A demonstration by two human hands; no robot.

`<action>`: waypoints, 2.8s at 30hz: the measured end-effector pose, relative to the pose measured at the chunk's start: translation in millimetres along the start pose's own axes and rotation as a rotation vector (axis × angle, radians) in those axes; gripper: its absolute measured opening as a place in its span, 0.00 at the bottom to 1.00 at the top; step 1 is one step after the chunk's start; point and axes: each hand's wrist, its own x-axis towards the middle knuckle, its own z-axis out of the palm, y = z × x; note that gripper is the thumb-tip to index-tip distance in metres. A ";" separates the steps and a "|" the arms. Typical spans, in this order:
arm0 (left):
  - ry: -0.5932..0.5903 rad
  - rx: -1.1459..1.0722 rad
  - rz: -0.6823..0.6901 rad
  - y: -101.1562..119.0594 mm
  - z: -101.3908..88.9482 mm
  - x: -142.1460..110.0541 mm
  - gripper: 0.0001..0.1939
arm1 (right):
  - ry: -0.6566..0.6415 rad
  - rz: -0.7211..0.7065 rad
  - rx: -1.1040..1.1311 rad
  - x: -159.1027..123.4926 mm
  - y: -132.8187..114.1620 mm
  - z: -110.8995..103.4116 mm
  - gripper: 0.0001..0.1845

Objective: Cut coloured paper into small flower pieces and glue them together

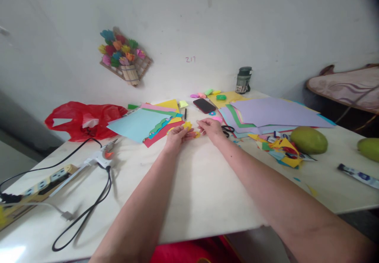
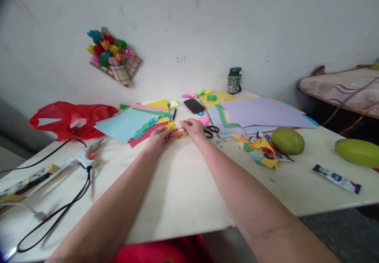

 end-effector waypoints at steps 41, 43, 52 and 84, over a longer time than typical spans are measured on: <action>-0.120 0.014 -0.062 3.6 -2.6 -0.7 0.11 | -0.115 -0.216 0.010 -4.8 10.4 11.3 0.08; -0.115 0.005 -0.070 3.7 -2.7 -0.2 0.10 | -0.116 -0.216 0.021 -5.0 10.6 11.3 0.07; -0.096 0.008 -0.039 4.1 -0.7 -2.4 0.16 | -0.128 0.024 0.051 -6.8 8.0 11.2 0.21; -0.048 0.007 0.034 3.6 2.9 -2.4 0.20 | -0.225 0.186 0.299 -16.5 -3.7 16.0 0.22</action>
